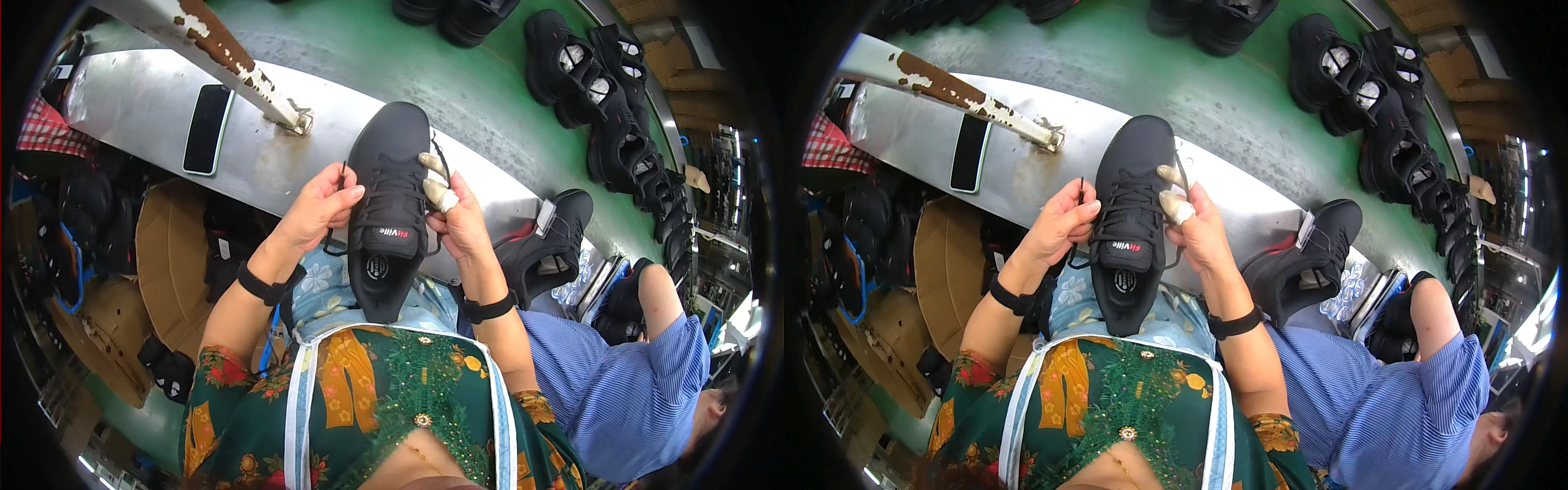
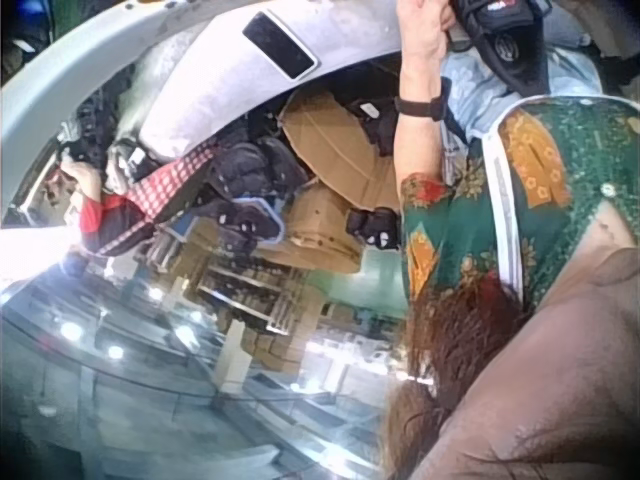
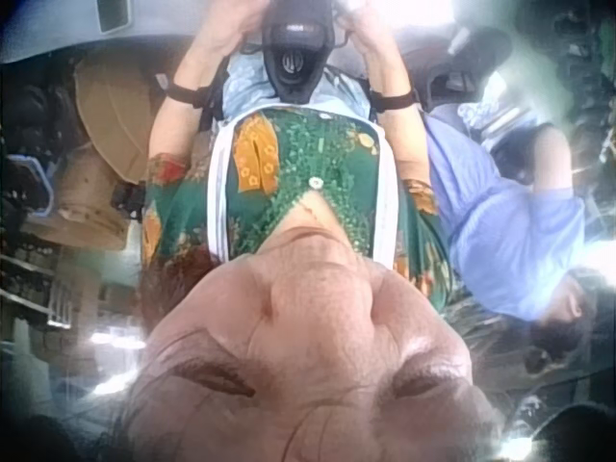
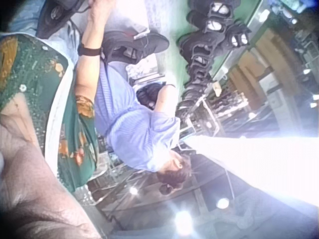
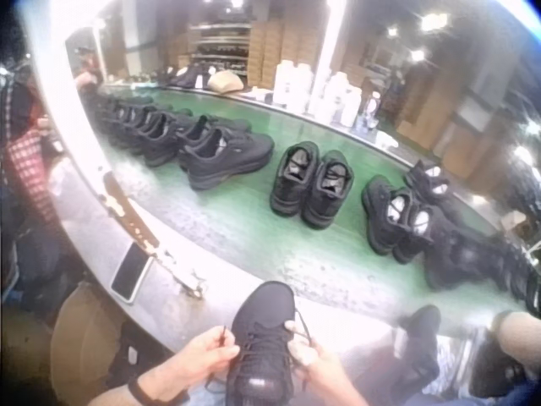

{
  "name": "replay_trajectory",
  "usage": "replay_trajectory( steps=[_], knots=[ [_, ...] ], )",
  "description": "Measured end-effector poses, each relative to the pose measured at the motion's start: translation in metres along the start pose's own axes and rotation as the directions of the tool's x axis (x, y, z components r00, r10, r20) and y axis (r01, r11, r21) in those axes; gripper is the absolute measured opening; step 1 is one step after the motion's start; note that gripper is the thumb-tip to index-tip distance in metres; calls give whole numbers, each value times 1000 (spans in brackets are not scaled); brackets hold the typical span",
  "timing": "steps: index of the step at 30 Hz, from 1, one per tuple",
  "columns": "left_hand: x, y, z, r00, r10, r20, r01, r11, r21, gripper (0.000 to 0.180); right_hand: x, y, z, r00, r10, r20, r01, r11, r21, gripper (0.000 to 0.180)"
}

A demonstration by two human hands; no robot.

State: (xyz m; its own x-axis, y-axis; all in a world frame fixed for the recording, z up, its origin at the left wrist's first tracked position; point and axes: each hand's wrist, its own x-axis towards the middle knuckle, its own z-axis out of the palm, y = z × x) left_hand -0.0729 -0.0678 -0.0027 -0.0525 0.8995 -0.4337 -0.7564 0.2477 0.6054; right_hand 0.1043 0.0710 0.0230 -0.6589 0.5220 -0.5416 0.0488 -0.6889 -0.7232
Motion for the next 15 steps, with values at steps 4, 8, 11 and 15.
replay_trajectory(
  steps=[4, 8, 11, 15],
  knots=[
    [-2, 10, 16, 962, 237, -135, -181, 925, 335, 8, -4, -26, -2, 963, -254, -89, 120, 700, -704, 40],
    [-20, 13, 37, 869, 494, -13, -199, 373, 906, 8, -33, -43, 35, 956, -262, 129, 231, 408, -883, 45],
    [-20, 13, 48, 891, 453, -36, -150, 367, 918, 10, -32, -33, 38, 886, -356, 298, 361, 125, -924, 50],
    [-10, 11, 33, 976, 194, -101, -36, 598, 801, 11, -35, -43, 45, 920, -253, 299, 325, 70, -943, 51]
  ],
)
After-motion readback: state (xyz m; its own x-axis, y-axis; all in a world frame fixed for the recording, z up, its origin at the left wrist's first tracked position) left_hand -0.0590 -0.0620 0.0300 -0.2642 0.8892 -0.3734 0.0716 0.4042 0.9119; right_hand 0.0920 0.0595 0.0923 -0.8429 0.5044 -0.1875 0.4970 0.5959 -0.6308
